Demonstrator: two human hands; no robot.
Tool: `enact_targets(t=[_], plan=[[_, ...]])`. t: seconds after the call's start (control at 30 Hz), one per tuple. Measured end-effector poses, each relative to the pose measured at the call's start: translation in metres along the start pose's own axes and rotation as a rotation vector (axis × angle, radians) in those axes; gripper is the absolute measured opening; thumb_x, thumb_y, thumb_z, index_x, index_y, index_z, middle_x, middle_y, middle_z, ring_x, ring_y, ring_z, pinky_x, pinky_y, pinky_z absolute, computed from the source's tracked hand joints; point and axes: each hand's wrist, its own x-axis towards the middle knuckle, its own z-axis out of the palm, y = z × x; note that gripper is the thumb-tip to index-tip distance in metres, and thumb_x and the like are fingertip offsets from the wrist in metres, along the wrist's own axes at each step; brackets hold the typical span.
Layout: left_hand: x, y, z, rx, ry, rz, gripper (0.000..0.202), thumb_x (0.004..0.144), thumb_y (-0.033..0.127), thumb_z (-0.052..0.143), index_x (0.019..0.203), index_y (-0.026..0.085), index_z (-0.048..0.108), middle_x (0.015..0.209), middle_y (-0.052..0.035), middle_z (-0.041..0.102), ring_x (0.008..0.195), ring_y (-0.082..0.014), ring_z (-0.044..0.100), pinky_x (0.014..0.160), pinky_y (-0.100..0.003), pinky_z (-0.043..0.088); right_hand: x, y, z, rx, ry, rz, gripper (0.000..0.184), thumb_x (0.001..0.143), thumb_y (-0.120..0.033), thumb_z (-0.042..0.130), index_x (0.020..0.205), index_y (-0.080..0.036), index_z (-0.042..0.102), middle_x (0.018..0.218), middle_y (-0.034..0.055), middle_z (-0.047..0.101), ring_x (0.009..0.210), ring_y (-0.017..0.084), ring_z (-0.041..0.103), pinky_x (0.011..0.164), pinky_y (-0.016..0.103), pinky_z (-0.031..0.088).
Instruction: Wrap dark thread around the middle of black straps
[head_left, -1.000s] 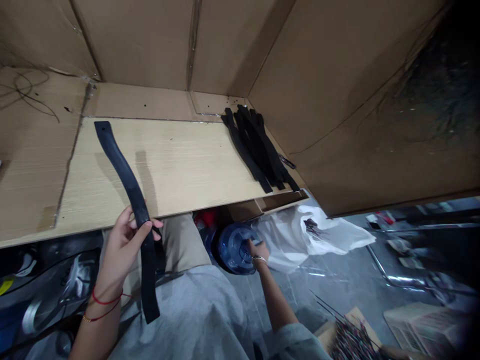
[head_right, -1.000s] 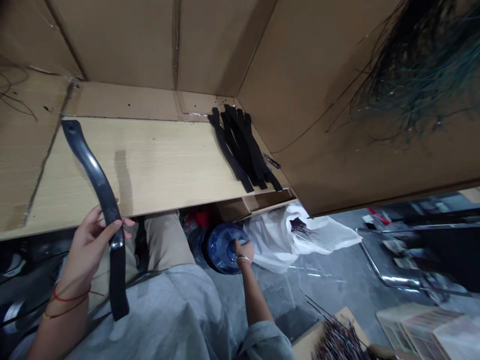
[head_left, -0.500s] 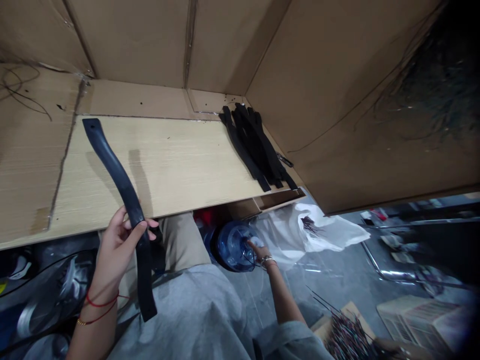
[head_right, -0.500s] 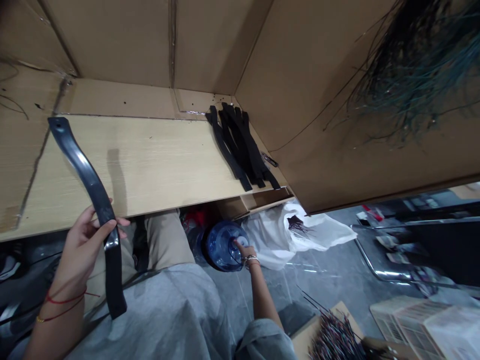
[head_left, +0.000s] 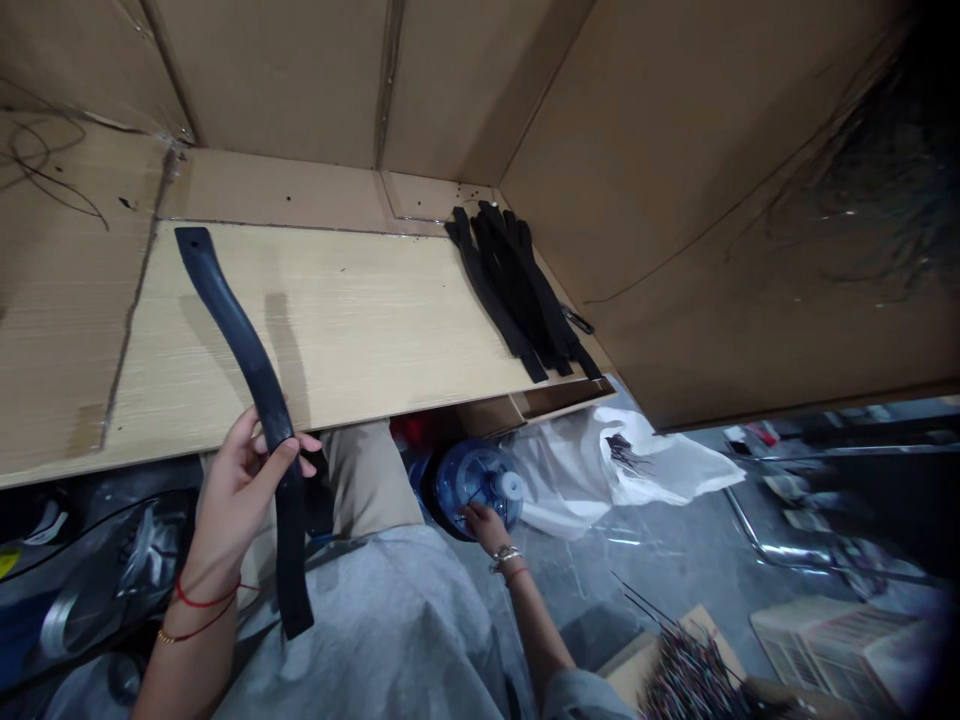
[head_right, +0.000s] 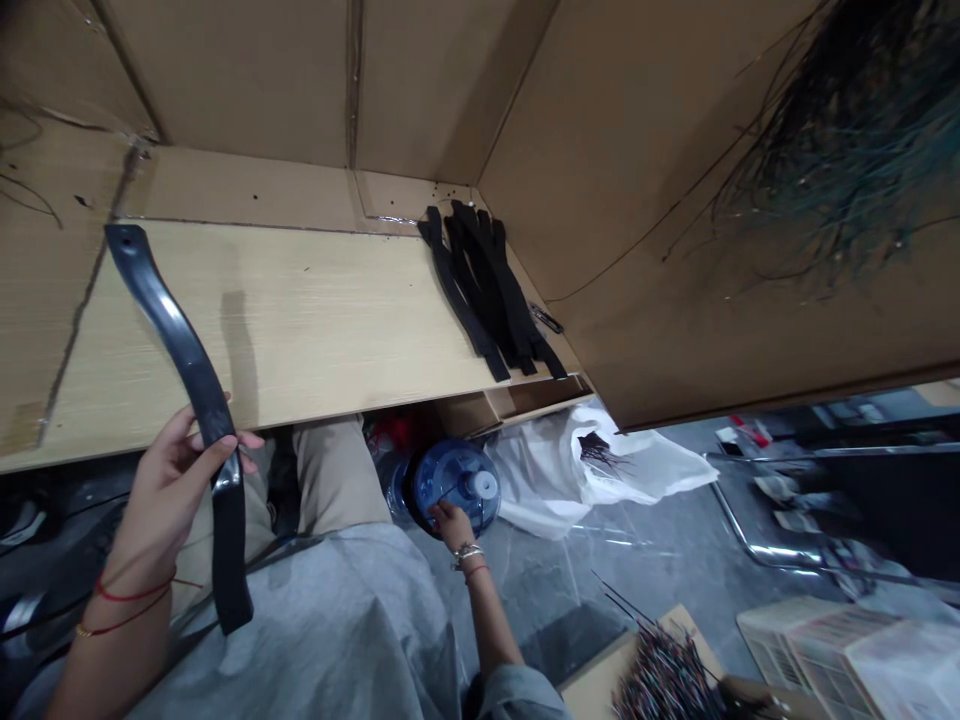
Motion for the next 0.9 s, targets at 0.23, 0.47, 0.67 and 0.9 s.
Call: enact_targets(t=[0.23,0.47,0.67,0.9], plan=[[-0.003,0.004,0.001,0.028,-0.006,-0.003,0.050,0.083,0.034,0.070,0.128,0.019,0.053,0.085,-0.0047,0.075,0.060,-0.0152,0.068,0.059,-0.025,0.054,-0.008,-0.048,0.033,-0.057,0.101,-0.282,0.023,0.097,-0.035,0.056,0.100,-0.014,0.065,0.096,0.0041,0.067,0.084,0.016,0.065,0.078,0.036,0.055],[-0.004,0.005,0.004,0.014,-0.055,0.007,0.043,0.086,0.031,0.066,0.126,0.020,0.053,0.078,-0.0004,0.071,0.057,-0.0110,0.062,0.060,-0.022,0.051,-0.051,-0.095,0.021,-0.135,0.394,-0.522,0.033,0.098,-0.034,0.044,0.085,-0.013,0.065,0.097,0.0138,0.059,0.079,0.022,0.059,0.074,0.035,0.049],[-0.005,0.008,0.007,0.034,-0.069,-0.012,0.040,0.086,0.031,0.066,0.122,0.020,0.053,0.078,-0.0003,0.070,0.059,-0.0120,0.061,0.060,-0.024,0.050,-0.103,-0.132,0.003,-0.154,0.562,-0.641,0.033,0.099,-0.032,0.039,0.111,-0.011,0.062,0.101,0.0159,0.058,0.086,0.026,0.059,0.076,0.038,0.050],[-0.008,0.014,0.008,0.068,-0.077,-0.032,0.043,0.084,0.036,0.068,0.119,0.017,0.052,0.077,-0.0023,0.070,0.057,-0.0135,0.062,0.057,-0.025,0.050,-0.133,-0.130,-0.022,-0.314,0.504,-0.714,0.045,0.079,-0.001,0.036,0.106,-0.014,0.070,0.081,0.0126,0.071,0.059,0.024,0.067,0.051,0.032,0.050]])
